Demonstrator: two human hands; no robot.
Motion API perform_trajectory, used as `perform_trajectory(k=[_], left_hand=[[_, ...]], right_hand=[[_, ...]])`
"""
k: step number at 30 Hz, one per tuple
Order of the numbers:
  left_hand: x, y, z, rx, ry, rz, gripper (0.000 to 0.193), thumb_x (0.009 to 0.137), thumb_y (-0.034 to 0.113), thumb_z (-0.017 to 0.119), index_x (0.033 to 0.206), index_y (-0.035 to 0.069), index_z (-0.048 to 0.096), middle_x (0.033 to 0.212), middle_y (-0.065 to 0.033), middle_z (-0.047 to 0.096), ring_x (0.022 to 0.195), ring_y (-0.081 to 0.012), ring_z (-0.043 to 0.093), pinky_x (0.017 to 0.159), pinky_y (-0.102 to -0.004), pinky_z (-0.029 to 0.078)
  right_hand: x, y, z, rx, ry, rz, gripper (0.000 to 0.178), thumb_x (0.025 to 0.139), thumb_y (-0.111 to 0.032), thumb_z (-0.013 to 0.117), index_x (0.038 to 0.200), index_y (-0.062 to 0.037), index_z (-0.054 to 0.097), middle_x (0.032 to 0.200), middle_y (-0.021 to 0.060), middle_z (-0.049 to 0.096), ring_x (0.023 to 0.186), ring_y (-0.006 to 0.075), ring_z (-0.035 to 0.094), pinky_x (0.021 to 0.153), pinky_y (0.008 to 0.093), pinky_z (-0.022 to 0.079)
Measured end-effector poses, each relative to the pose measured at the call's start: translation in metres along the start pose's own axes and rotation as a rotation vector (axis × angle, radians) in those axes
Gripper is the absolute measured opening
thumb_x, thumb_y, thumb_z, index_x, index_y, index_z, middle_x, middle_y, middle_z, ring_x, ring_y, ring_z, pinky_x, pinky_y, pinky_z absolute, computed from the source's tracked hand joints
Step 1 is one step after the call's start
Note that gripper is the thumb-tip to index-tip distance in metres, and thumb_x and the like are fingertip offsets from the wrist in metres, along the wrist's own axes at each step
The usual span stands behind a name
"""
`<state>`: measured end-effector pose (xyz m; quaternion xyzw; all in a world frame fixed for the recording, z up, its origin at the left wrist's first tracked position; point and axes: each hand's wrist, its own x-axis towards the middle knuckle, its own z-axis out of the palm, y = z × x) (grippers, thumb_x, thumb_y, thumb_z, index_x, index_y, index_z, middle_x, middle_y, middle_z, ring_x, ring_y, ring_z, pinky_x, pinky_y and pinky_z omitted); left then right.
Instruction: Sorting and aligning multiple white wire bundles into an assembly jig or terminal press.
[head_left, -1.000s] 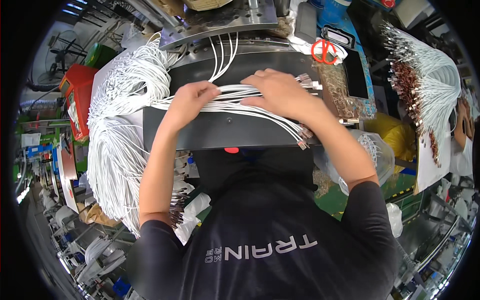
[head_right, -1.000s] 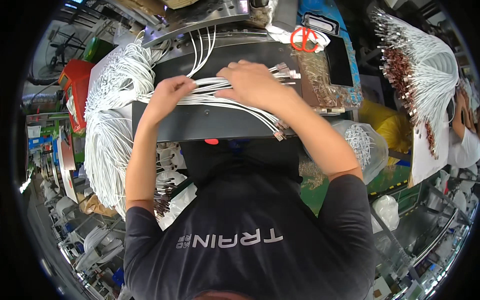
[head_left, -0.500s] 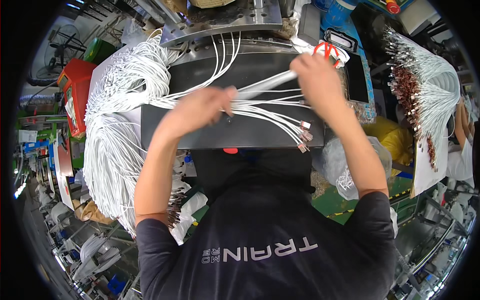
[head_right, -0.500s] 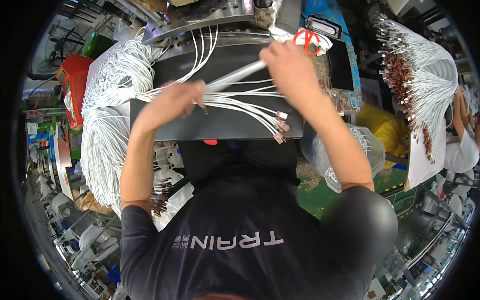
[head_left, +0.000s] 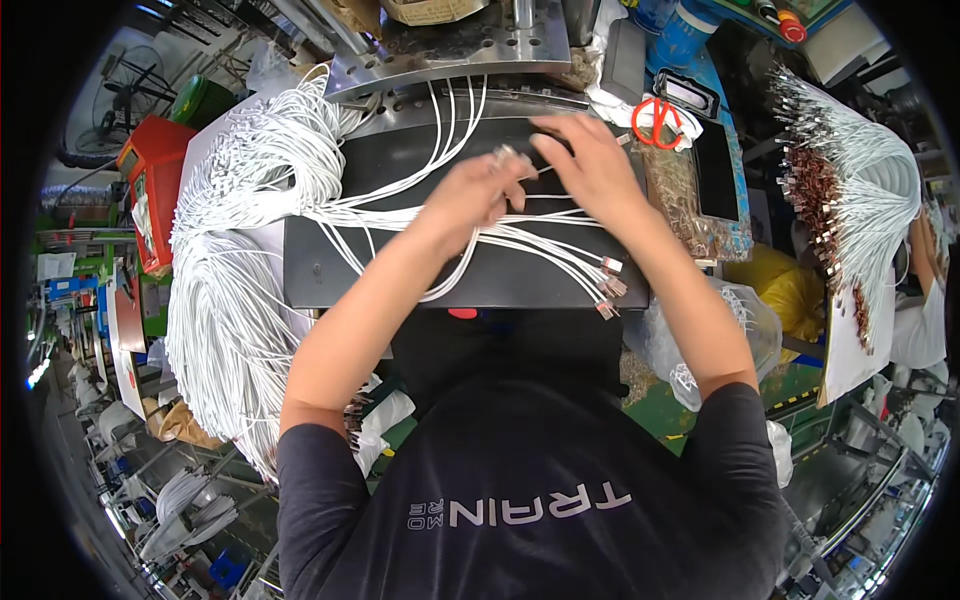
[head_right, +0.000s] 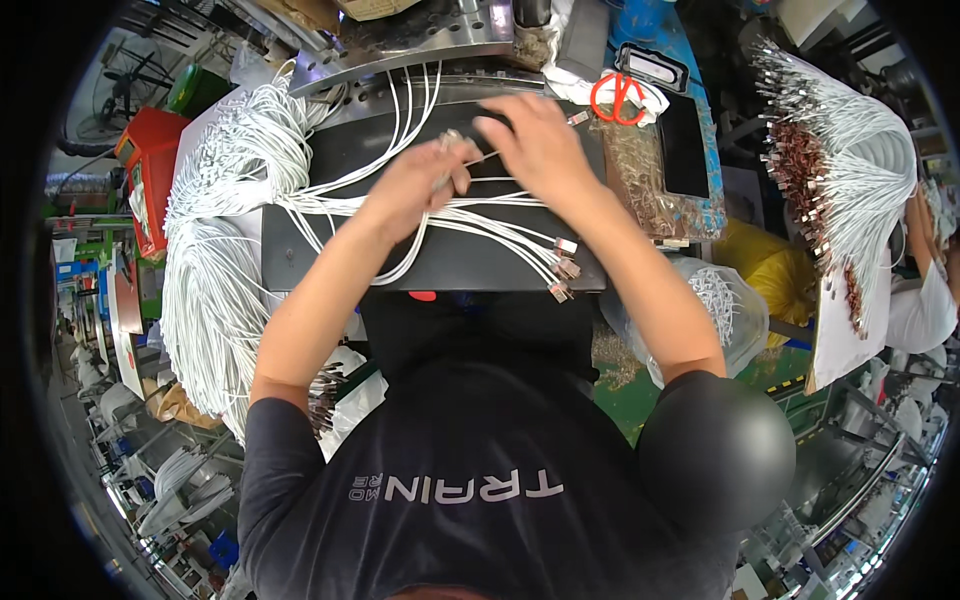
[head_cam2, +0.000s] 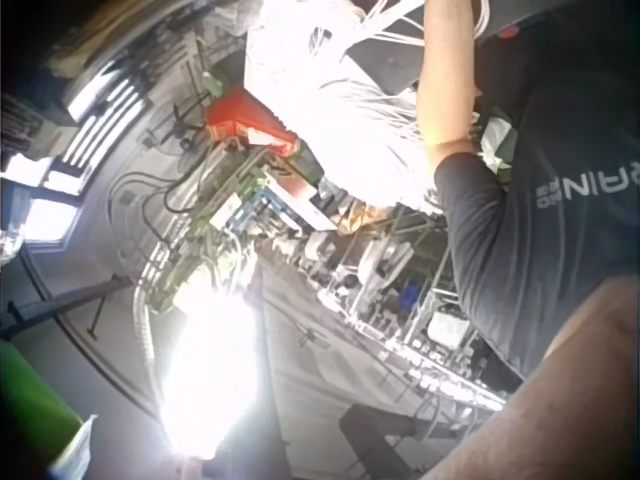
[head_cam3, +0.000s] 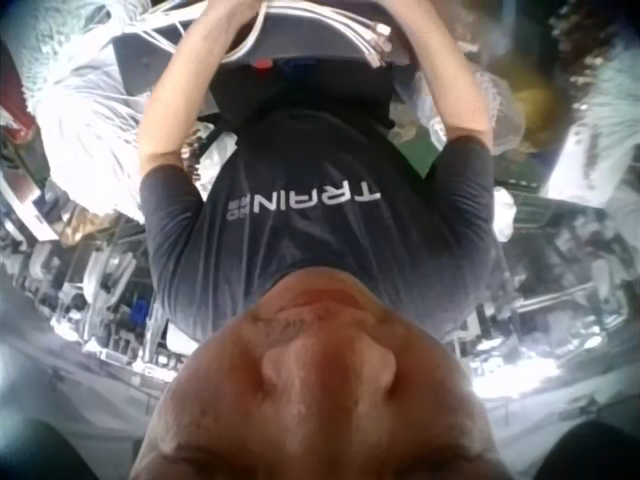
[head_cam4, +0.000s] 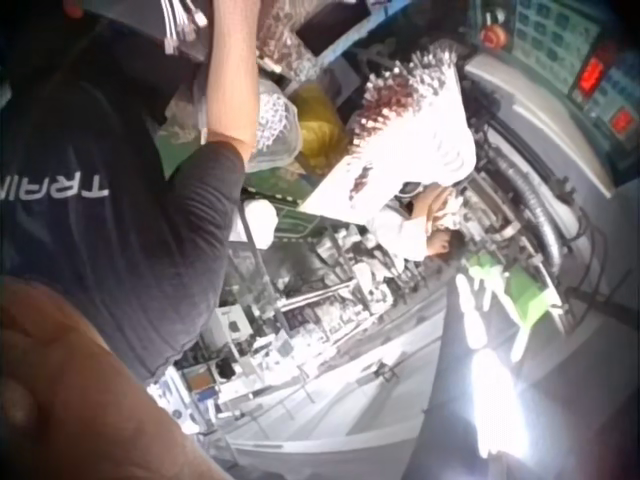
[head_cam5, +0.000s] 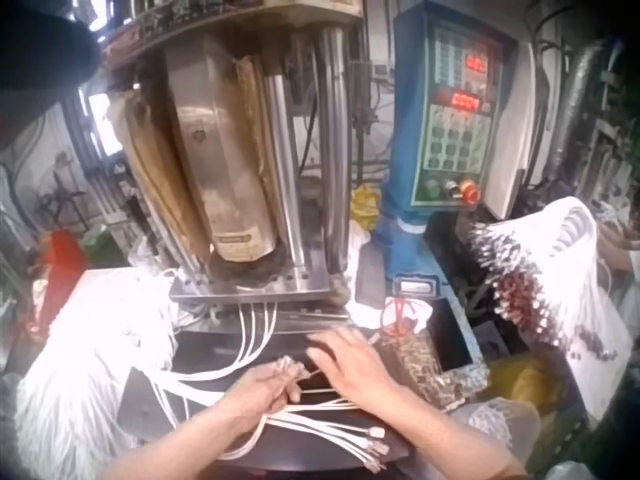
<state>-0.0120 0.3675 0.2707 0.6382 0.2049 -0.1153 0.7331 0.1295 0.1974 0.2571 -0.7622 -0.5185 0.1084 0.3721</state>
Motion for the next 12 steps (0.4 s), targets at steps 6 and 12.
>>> perform_trajectory(k=[6, 12], left_hand=[[0.026, 0.018, -0.034, -0.498, 0.124, 0.035, 0.035, 0.107, 0.023, 0.057, 0.133, -0.001, 0.059, 0.116, -0.0143, 0.069, 0.091, -0.0171, 0.066, 0.079, -0.0269, 0.055], [0.022, 0.004, -0.032, -0.476, 0.058, 0.078, 0.044, 0.105, 0.018, 0.061, 0.14, -0.005, 0.05, 0.138, -0.0251, 0.061, 0.118, -0.0322, 0.067, 0.098, -0.0318, 0.058]], right_hand=[[0.006, -0.023, -0.005, -0.164, -0.182, 0.099, 0.03, 0.097, -0.021, 0.063, 0.126, -0.0108, 0.066, 0.109, 0.0137, 0.071, 0.1, 0.0324, 0.064, 0.093, 0.0414, 0.051], [0.067, 0.03, 0.011, -0.946, 0.13, -0.099, 0.043, 0.092, -0.024, 0.073, 0.133, -0.0164, 0.063, 0.134, 0.0151, 0.066, 0.131, 0.0305, 0.057, 0.107, 0.0344, 0.045]])
